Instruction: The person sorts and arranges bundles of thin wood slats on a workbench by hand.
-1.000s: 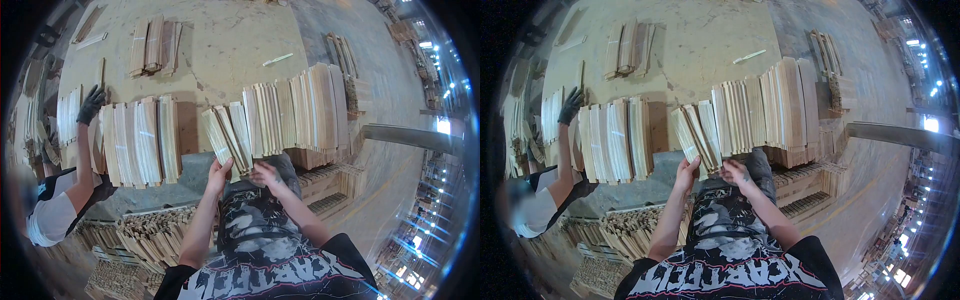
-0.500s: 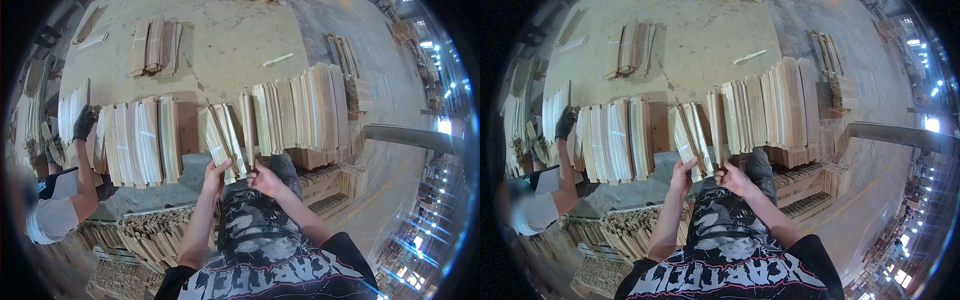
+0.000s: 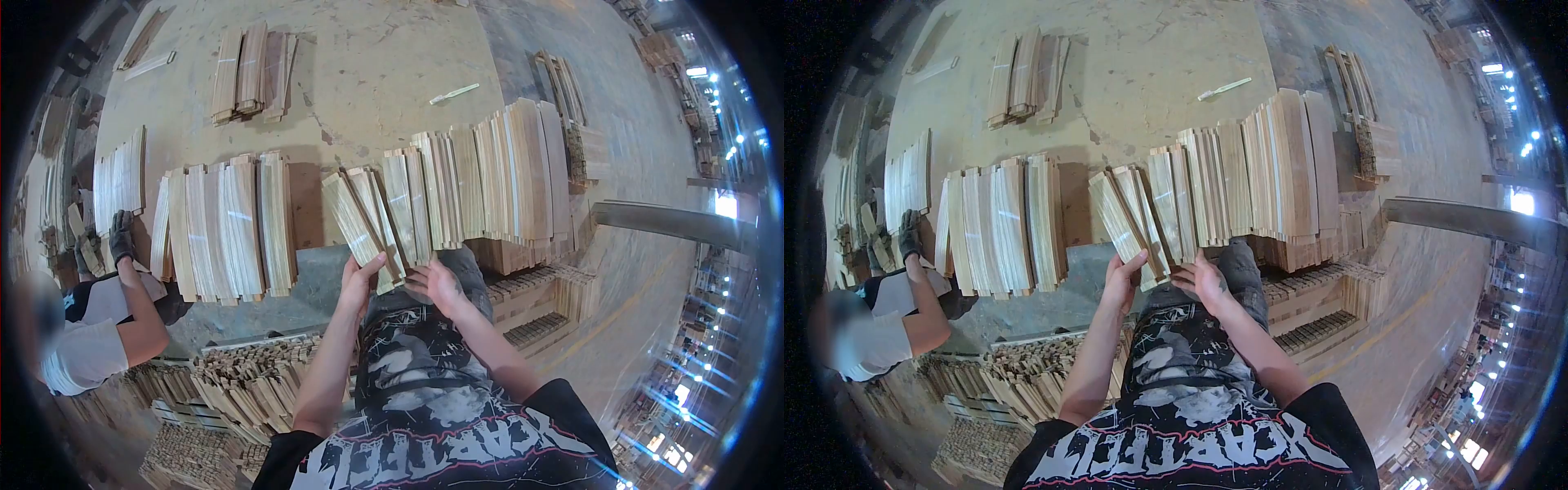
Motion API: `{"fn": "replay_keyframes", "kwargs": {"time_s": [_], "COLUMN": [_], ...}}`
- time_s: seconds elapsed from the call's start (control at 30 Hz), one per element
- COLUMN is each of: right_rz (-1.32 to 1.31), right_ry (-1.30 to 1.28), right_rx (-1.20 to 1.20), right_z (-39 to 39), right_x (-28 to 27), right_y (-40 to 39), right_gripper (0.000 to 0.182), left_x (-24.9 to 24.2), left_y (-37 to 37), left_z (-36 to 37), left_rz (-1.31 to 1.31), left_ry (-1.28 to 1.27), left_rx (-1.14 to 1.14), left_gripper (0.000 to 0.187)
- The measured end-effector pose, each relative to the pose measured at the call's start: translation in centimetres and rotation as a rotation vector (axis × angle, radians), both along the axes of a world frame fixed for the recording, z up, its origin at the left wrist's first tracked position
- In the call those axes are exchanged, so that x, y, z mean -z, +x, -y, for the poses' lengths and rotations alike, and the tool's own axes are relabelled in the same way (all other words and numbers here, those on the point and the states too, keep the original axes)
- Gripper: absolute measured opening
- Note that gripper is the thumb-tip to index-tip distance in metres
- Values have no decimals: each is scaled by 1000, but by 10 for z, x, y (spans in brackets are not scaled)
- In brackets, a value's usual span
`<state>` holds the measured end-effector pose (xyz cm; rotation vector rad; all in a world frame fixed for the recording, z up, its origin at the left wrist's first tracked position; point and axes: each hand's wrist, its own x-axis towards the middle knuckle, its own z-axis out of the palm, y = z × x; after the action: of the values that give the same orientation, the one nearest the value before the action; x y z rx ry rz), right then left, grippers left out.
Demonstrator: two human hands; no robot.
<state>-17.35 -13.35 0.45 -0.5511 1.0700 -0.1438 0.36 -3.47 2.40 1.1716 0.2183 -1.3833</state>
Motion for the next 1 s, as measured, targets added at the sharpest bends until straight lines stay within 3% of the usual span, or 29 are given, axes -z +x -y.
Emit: {"fn": "replay_keyframes", "kwargs": {"time_s": [0.13,0.47,0.6,0.77,0.93,1.0], "right_rz": [65,-199,-288,-225,-109,-158], "right_ry": [-7,-120,-245,-75,63,-3], "right_rx": [5,-288,-156,81,63,-36], "right_z": [-1,-5,2,26,6,7], "right_x": [-5,-4,-18,-8,-1,-11], "right_y": [4,8,5,6,6,4], "right_gripper": [76,59,63,65,52,45], "left_x": [3,-3,-5,-9,-14,-8], "left_y": [-5,-5,-9,0,0,0], "left_z": [1,11,14,8,16,15], "left_rz": [-12,20,44,-191,-97,-124], "left_ry": [-53,-54,-89,-93,-65,-88], "left_rx": [-57,-9,-56,-45,-36,-23], "left_gripper": [49,51,51,52,49,49]}}
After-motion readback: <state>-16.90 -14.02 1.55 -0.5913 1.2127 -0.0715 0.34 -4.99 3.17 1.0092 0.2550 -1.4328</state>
